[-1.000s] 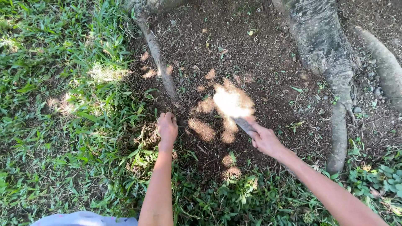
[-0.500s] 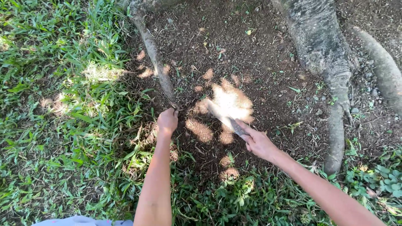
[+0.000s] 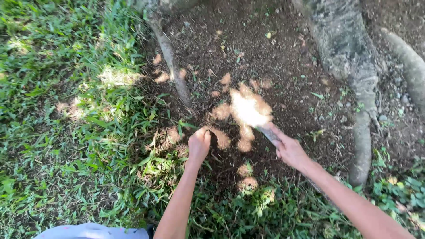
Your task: Digging and harvesting small seed-like objects from the soil using a machete.
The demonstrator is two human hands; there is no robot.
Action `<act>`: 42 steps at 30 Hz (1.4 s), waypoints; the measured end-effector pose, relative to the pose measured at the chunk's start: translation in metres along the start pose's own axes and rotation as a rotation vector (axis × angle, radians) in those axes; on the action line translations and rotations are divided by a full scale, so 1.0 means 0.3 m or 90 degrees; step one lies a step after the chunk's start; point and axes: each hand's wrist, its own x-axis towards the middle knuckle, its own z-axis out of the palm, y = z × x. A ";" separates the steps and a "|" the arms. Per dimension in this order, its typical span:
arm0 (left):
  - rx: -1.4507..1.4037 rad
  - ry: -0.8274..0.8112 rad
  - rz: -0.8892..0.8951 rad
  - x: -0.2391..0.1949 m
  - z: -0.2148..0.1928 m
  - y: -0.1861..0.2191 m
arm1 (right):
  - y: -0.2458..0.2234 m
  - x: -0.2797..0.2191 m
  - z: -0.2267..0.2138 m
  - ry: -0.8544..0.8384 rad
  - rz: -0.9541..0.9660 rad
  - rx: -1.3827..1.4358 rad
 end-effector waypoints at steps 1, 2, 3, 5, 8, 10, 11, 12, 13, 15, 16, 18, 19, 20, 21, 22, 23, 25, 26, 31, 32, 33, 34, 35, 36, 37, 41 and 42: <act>0.002 0.008 0.003 0.011 -0.011 -0.016 | -0.030 0.013 0.005 0.002 -0.009 -0.003; -0.018 -0.042 -0.122 0.001 -0.018 -0.028 | -0.046 0.010 0.015 -0.024 -0.037 -0.040; -0.039 -0.092 -0.247 -0.009 -0.024 -0.040 | -0.062 0.009 0.025 -0.051 -0.065 -0.078; -0.065 -0.097 -0.301 -0.016 -0.011 -0.021 | -0.172 -0.001 0.044 -0.069 -0.091 -0.091; -0.085 -0.089 -0.351 -0.031 0.018 -0.024 | -0.203 0.097 0.084 -0.065 -0.134 -0.071; -0.078 -0.075 -0.352 -0.047 0.029 -0.032 | -0.201 0.152 0.115 -0.048 -0.150 -0.040; -0.108 -0.052 -0.344 -0.052 0.029 -0.034 | -0.212 0.157 0.129 -0.031 -0.141 -0.039; -0.138 -0.028 -0.334 -0.052 0.030 -0.034 | -0.225 0.164 0.139 -0.012 -0.133 -0.039; -0.138 -0.028 -0.335 -0.054 0.023 -0.030 | -0.199 0.189 0.149 -0.013 -0.133 -0.039; -0.135 -0.022 -0.330 -0.057 0.014 -0.017 | -0.144 0.233 0.163 -0.091 -0.113 -0.198; -0.135 -0.019 -0.330 -0.067 0.002 -0.011 | -0.181 0.209 0.138 -0.091 -0.115 -0.199; -0.126 -0.023 -0.313 -0.099 -0.027 0.001 | -0.250 0.155 0.098 -0.128 -0.138 -0.267; -0.124 -0.021 -0.315 -0.122 -0.052 -0.026 | -0.238 0.169 0.108 -0.131 -0.140 -0.267; -0.134 -0.001 -0.345 -0.140 -0.063 -0.047 | -0.229 0.186 0.104 -0.083 -0.145 -0.194; -0.145 0.018 -0.375 -0.158 -0.073 -0.068 | -0.218 0.204 0.099 -0.036 -0.150 -0.120; -0.145 0.012 -0.375 -0.189 -0.106 -0.166 | -0.210 0.189 0.101 -0.035 -0.145 -0.117; -0.116 0.154 -0.410 -0.219 -0.137 -0.264 | -0.201 0.175 0.101 -0.010 -0.151 -0.060; -0.089 0.298 -0.437 -0.177 -0.254 -0.265 | -0.174 0.159 0.091 0.021 -0.158 -0.005; -0.031 0.375 -0.415 -0.124 -0.352 -0.169 | -0.155 0.154 0.093 0.012 -0.172 -0.009; 0.154 0.504 -0.236 0.078 -0.395 0.045 | -0.174 0.074 0.084 -0.016 -0.113 0.001; 0.350 0.376 -0.094 0.111 -0.363 0.099 | -0.178 0.061 0.080 -0.010 -0.087 0.026; 0.534 0.237 0.051 0.144 -0.331 0.154 | -0.182 0.048 0.077 -0.004 -0.061 0.052; 0.533 0.239 0.049 0.163 -0.311 0.133 | -0.180 0.048 0.072 -0.004 -0.062 0.048; 0.588 0.264 0.168 0.183 -0.291 0.114 | -0.177 0.047 0.066 0.004 -0.069 0.039; 0.640 0.291 0.293 0.207 -0.272 0.094 | -0.173 0.045 0.064 0.014 -0.076 0.034; 0.638 0.292 0.295 0.226 -0.245 -0.065 | -0.172 0.042 0.060 0.017 -0.076 0.034; 0.312 -0.218 -0.346 0.168 -0.396 -0.359 | -0.140 0.018 0.076 0.006 -0.061 0.002; 0.297 -0.137 -0.357 0.149 -0.502 -0.345 | -0.143 0.026 0.074 0.004 -0.058 -0.001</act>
